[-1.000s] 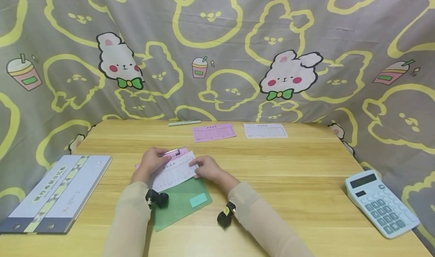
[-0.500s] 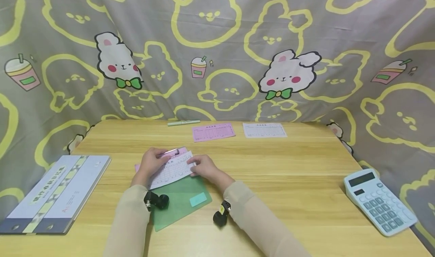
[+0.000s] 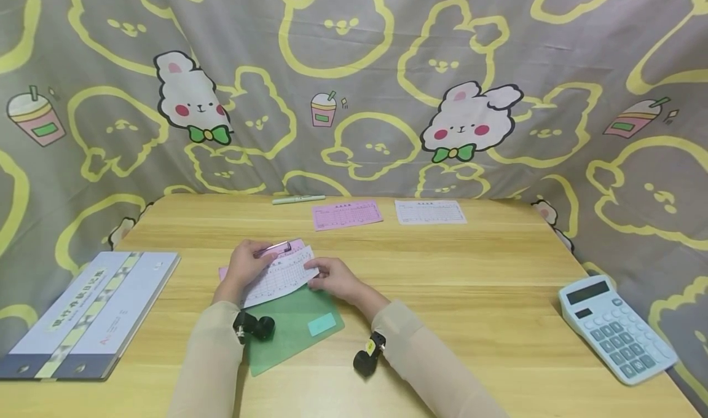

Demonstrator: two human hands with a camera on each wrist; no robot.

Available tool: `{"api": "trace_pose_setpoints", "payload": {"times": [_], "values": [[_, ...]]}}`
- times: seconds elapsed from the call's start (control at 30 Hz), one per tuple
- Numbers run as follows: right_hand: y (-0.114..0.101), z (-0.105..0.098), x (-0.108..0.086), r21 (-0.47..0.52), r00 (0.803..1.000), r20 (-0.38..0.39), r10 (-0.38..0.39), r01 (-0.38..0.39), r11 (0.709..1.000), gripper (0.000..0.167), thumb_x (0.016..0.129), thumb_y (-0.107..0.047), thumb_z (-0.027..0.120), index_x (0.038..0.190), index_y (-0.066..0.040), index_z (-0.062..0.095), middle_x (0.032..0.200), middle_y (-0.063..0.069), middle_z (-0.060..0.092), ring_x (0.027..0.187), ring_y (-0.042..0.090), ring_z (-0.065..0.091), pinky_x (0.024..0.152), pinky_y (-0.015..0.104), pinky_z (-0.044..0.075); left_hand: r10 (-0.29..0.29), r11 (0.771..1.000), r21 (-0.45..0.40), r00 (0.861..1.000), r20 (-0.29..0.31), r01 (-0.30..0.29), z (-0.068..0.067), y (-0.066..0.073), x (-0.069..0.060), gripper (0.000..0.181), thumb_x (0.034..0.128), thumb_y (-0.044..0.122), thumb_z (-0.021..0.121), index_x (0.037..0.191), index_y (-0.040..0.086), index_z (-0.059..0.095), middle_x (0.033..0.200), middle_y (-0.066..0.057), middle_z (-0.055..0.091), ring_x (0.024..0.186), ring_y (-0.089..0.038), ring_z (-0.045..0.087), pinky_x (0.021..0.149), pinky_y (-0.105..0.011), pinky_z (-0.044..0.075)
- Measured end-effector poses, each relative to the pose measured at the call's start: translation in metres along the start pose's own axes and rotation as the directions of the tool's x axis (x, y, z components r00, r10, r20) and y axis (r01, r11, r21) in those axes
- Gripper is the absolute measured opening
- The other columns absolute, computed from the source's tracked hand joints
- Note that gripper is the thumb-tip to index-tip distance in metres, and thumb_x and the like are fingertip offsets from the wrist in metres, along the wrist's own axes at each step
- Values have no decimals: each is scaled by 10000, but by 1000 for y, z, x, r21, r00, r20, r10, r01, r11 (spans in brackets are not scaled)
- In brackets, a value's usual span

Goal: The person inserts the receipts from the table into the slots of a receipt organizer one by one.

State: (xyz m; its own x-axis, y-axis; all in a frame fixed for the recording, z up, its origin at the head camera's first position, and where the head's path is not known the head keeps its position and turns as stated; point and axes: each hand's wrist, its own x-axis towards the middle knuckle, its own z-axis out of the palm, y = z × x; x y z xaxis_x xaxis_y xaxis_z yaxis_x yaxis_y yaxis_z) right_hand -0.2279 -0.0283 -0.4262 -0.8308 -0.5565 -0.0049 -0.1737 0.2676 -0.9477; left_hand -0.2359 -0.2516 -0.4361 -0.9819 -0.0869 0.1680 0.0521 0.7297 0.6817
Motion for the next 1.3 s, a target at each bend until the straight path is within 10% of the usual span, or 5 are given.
{"api": "trace_pose_setpoints", "payload": {"times": [0.67,1.3], "values": [[-14,10,-8,128,998,-25,-61,63,990,263,779,67,569,1041,89,551,924,165,572,727,224,585,621,243,479,94,996,-3,995,-17,-94,2,1,-3,395,758,301,656,1010,-2,625,877,-158,533,799,-287,455,692,-407,352],[3,12,1,286,989,-149,1,42,957,258,829,71,493,1087,70,513,764,116,545,661,165,565,613,264,488,187,910,373,982,19,-181,3,6,-3,382,858,263,527,1132,-2,554,981,-205,485,906,-352,422,802,-456,305]]}}
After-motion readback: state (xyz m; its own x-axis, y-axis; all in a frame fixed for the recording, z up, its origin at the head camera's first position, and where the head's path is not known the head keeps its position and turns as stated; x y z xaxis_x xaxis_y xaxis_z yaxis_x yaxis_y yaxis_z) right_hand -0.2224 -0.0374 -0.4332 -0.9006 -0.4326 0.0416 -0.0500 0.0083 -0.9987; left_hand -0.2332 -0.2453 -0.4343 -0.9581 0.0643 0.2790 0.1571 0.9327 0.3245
